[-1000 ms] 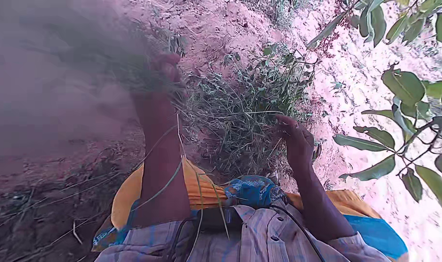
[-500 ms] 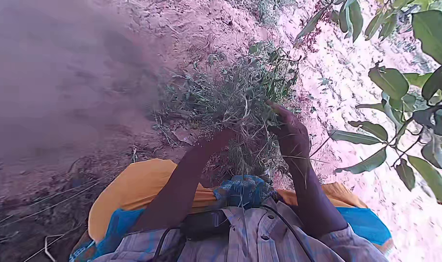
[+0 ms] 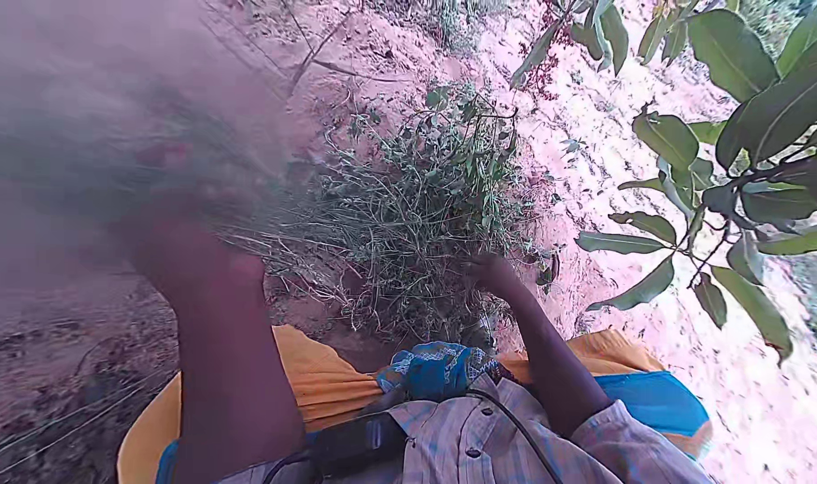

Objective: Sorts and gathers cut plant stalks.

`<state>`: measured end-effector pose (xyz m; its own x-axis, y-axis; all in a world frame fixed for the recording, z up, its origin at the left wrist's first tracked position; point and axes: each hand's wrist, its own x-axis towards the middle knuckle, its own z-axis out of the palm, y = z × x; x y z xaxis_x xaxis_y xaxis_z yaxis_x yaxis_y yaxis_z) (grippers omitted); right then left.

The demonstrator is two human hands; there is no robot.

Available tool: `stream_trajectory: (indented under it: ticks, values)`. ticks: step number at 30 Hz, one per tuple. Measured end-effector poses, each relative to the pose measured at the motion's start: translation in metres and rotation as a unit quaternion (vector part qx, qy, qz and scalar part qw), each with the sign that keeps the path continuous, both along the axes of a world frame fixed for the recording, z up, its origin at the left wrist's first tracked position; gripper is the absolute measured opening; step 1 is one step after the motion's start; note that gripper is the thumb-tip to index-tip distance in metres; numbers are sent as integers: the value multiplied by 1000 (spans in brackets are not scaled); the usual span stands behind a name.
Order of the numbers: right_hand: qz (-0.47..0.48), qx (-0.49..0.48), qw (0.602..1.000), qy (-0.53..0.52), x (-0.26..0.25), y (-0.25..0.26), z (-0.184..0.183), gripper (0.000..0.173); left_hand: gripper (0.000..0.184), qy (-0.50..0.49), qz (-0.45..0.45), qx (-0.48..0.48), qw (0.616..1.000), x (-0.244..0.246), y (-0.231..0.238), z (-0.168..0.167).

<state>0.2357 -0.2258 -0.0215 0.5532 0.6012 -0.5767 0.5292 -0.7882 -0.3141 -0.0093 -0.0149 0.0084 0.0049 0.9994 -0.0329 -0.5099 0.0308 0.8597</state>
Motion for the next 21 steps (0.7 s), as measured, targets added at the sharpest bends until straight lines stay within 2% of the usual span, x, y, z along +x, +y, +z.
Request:
stream_trajectory:
  ticks: [1,3,5,6,7,9,11,12,13,14,15,16,18,19,21]
  values:
    - [-32,95,995,-29,2,-2,11,32,18,6,-2,-5,1000,0,-1,0]
    - [-49,311,949,-37,3,-10,35,25,17,18,-7,-20,1000,4,-4,3]
    - [-32,478,877,29,-3,-13,54,28,17,33,-44,-30,998,8,-8,3]
    - [-22,516,854,66,-10,-12,61,30,15,44,-76,-36,995,12,-12,3]
    - [-10,531,843,89,-17,-11,63,31,15,50,-122,-24,991,16,-17,1]
    - [-7,523,845,109,-34,-6,58,30,17,84,-240,26,967,27,-32,-3]
    - [2,507,851,136,-51,-1,48,37,21,163,-356,82,916,36,-54,-6]
    - [20,508,849,141,-57,1,42,45,20,235,-407,101,877,38,-67,-2]
    - [29,509,848,144,-64,1,41,52,19,321,-460,112,820,40,-79,5]
    - [22,514,845,145,-70,1,42,56,22,375,-518,126,758,43,-86,10]
    - [7,528,837,143,-75,0,44,59,25,390,-559,141,718,47,-91,10]
    - [3,537,831,149,-76,-1,47,67,26,381,-573,150,710,49,-96,11]
    - [31,543,826,151,-73,0,53,87,26,347,-571,142,730,50,-99,16]
    - [48,550,821,148,-72,0,55,91,25,336,-571,138,736,50,-100,17]
    - [56,558,817,132,-76,3,59,86,24,341,-569,133,736,48,-100,18]
